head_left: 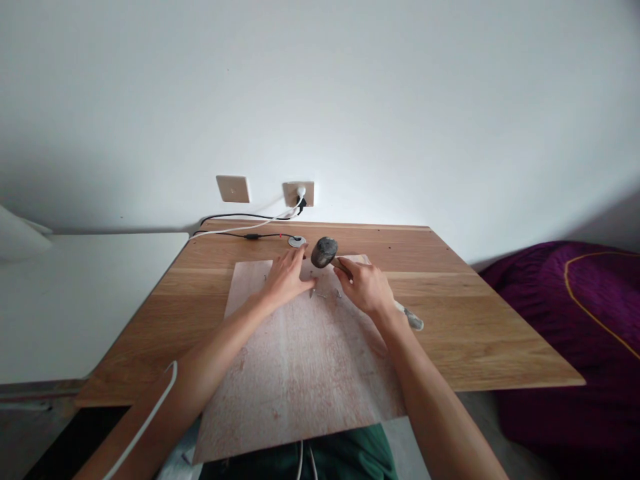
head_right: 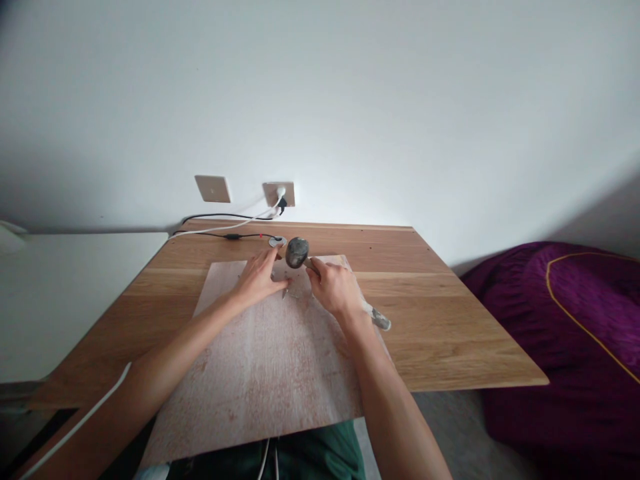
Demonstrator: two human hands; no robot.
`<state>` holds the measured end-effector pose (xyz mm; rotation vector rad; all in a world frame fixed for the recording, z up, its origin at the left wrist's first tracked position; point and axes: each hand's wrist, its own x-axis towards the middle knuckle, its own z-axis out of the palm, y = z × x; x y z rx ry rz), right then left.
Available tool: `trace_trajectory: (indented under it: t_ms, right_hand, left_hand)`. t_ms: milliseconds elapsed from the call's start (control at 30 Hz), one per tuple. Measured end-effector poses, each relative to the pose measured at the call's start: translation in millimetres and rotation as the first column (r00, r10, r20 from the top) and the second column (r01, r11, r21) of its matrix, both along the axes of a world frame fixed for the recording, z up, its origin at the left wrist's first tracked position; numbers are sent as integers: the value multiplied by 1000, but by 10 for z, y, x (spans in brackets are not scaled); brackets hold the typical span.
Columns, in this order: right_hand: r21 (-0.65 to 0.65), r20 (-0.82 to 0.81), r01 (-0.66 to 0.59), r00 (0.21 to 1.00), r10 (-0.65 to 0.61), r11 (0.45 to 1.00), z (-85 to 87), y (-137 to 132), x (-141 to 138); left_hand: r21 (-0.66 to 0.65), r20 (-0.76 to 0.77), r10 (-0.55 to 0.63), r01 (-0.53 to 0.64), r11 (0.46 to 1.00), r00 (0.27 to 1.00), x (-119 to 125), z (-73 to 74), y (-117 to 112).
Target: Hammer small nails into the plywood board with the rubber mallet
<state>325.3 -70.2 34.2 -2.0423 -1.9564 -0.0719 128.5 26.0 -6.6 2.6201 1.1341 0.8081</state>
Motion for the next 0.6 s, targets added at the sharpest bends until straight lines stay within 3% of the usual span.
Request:
trace_trajectory:
  t_ms: [133, 267, 400, 600]
  right_hand:
    - [-76, 16, 128, 992, -127, 989, -9, 8, 52]
    - [-119, -7, 151, 988, -153, 981, -42, 20, 84]
    - [-147, -35, 168, 984, -175, 975, -36, 27, 66]
    - [-178, -57, 157, 984, -169, 971, 2, 29, 58]
  left_hand:
    - [57, 31, -26, 25, 998, 999, -37, 90, -11]
    - [29, 20, -226, 225, 974, 974, -80, 156, -37]
    - [18, -78, -377, 380, 925, 923, -70, 113, -84]
    - [95, -154, -403, 419, 903, 902, -19, 35, -88]
